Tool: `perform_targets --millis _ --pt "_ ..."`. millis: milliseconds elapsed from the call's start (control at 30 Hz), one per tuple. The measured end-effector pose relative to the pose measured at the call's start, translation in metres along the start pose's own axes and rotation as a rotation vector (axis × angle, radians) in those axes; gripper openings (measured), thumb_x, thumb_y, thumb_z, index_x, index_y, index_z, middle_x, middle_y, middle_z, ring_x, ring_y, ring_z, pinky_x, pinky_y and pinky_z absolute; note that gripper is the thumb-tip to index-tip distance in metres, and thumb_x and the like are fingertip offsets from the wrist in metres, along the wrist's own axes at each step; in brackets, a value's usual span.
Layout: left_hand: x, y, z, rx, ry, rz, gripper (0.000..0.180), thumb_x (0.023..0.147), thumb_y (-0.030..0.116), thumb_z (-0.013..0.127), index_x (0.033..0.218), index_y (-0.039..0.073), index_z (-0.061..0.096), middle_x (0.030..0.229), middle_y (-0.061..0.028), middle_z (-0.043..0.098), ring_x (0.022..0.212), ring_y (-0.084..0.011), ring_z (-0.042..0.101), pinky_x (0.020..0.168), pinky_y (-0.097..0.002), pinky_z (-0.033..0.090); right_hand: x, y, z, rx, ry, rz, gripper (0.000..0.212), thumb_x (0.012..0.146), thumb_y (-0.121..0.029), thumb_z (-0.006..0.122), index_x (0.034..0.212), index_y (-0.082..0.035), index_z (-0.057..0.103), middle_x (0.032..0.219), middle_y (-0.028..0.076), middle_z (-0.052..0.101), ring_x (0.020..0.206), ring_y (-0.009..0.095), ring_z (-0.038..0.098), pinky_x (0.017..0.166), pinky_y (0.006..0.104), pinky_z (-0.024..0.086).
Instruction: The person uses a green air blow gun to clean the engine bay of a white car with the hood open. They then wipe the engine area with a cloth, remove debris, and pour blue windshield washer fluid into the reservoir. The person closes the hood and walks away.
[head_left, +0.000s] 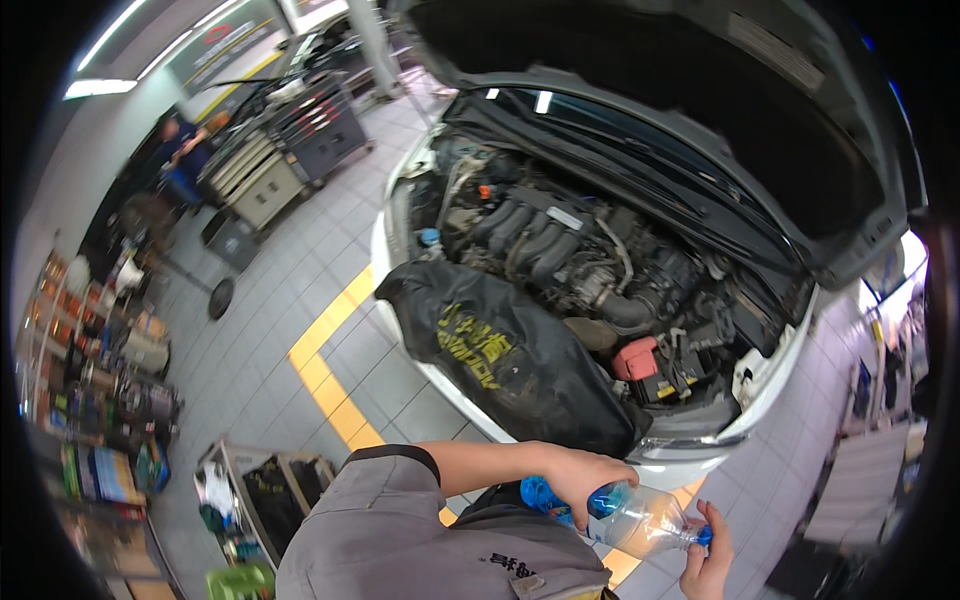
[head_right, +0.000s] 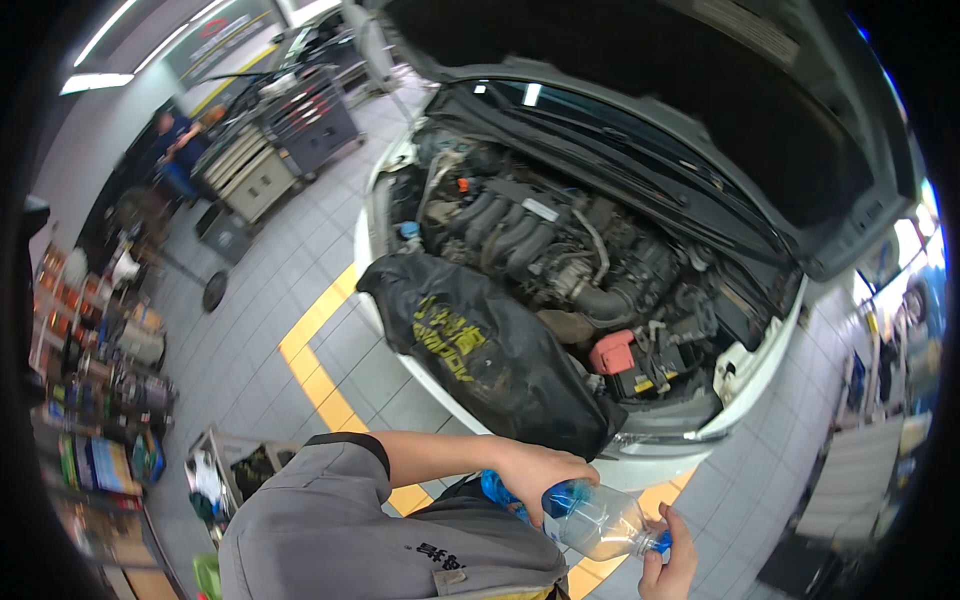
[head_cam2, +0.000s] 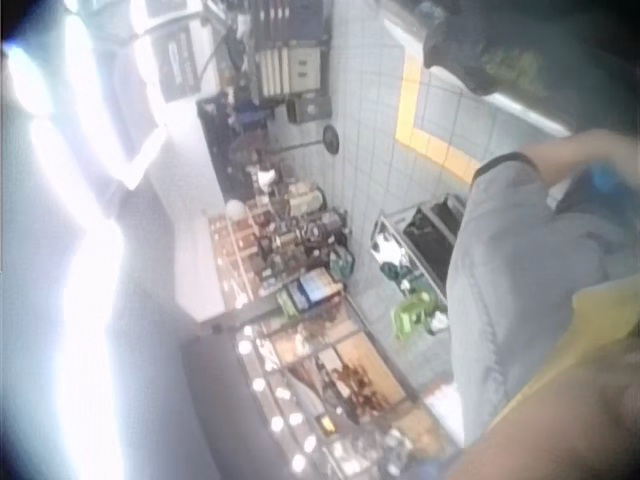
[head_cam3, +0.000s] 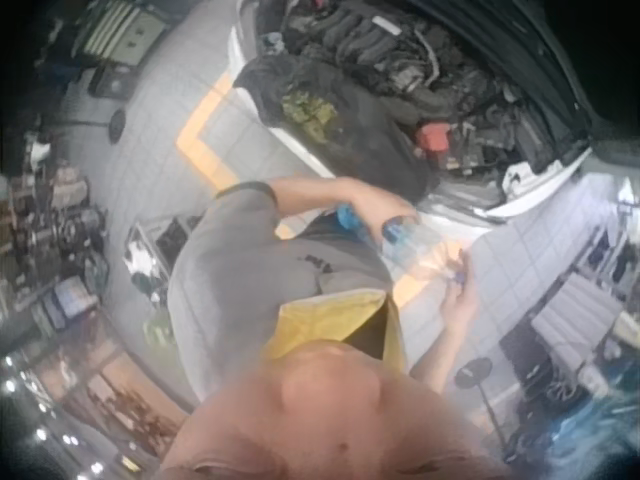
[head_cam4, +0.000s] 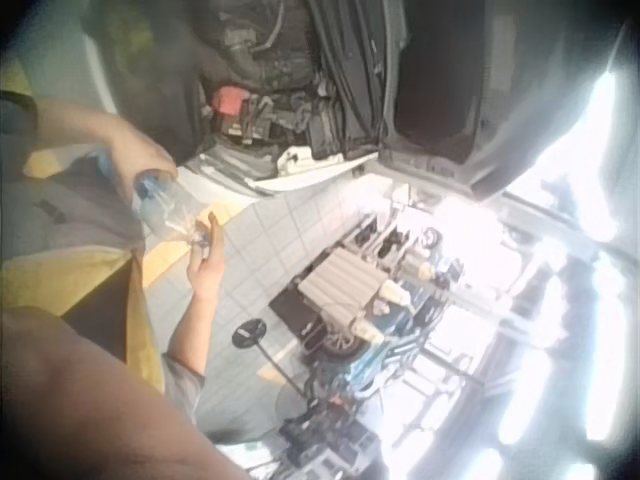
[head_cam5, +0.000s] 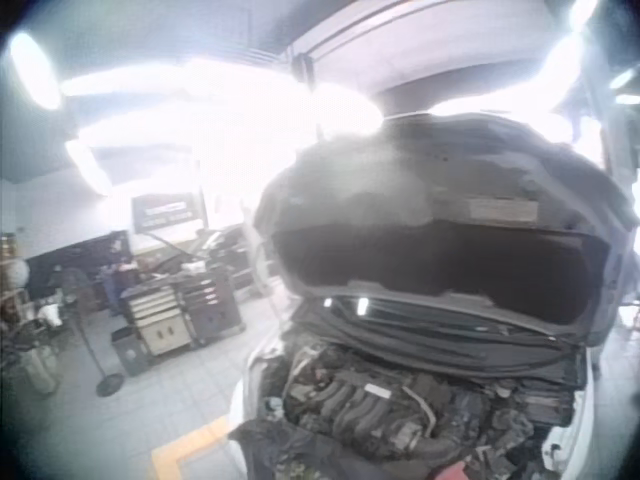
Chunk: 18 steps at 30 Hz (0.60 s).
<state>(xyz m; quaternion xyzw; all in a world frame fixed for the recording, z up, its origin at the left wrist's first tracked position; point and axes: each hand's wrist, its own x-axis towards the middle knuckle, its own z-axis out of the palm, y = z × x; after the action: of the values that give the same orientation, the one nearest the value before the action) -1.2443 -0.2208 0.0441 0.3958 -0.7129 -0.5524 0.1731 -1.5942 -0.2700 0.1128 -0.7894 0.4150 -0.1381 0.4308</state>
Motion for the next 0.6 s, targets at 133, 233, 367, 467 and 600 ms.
perform_targets --millis 133,233,367,467,600 --pt "0.018 0.023 0.039 0.035 0.129 -0.097 0.109 0.058 0.021 0.098 0.151 0.003 0.043 0.132 -0.0215 0.057 0.127 -0.0402 0.056 0.103 -0.0461 0.049 0.014 0.051 -0.034 -0.439 -0.102 -0.225 0.045 0.092 -0.013 0.066 0.137 -0.007 0.067 0.12 0.018 0.074 0.111 0.037 0.071 0.097 0.0453 0.056" --pt "0.044 0.049 0.071 0.036 0.172 -0.161 0.111 0.057 0.022 0.099 0.151 0.003 0.043 0.13 -0.0217 0.057 0.124 -0.0401 0.058 0.102 -0.0458 0.049 0.012 0.076 -0.074 -0.483 -0.147 -0.564 0.042 0.086 -0.008 0.071 0.127 -0.006 0.07 0.11 0.017 0.073 0.1 0.041 0.068 0.089 0.0491 0.055" --pt "0.089 0.096 0.12 0.057 0.224 -0.21 0.114 0.056 0.023 0.099 0.152 0.002 0.042 0.127 -0.0206 0.059 0.12 -0.0388 0.06 0.1 -0.0443 0.049 -0.006 0.094 -0.145 -0.328 -0.247 -0.973 0.051 0.077 -0.006 0.081 0.126 -0.008 0.069 0.114 0.016 0.068 0.099 0.039 0.063 0.081 0.0495 0.052" --pt "0.132 0.124 0.15 -0.022 0.154 -0.288 0.117 0.055 0.024 0.099 0.153 0.003 0.041 0.123 -0.0177 0.06 0.117 -0.0359 0.06 0.096 -0.0422 0.049 -0.028 0.107 -0.2 -0.401 -0.373 -1.023 0.06 0.076 -0.012 0.086 0.133 -0.012 0.066 0.119 0.019 0.066 0.106 0.041 0.062 0.092 0.0514 0.051" --pt "0.192 0.139 0.179 -0.07 0.116 -0.279 0.117 0.054 0.024 0.099 0.154 0.003 0.041 0.121 -0.0155 0.061 0.116 -0.0322 0.061 0.096 -0.0407 0.049 -0.048 0.135 -0.26 -0.563 -0.382 -1.098 0.035 0.083 -0.02 0.084 0.111 -0.008 0.069 0.104 0.004 0.072 0.088 0.023 0.066 0.085 0.0369 0.054"
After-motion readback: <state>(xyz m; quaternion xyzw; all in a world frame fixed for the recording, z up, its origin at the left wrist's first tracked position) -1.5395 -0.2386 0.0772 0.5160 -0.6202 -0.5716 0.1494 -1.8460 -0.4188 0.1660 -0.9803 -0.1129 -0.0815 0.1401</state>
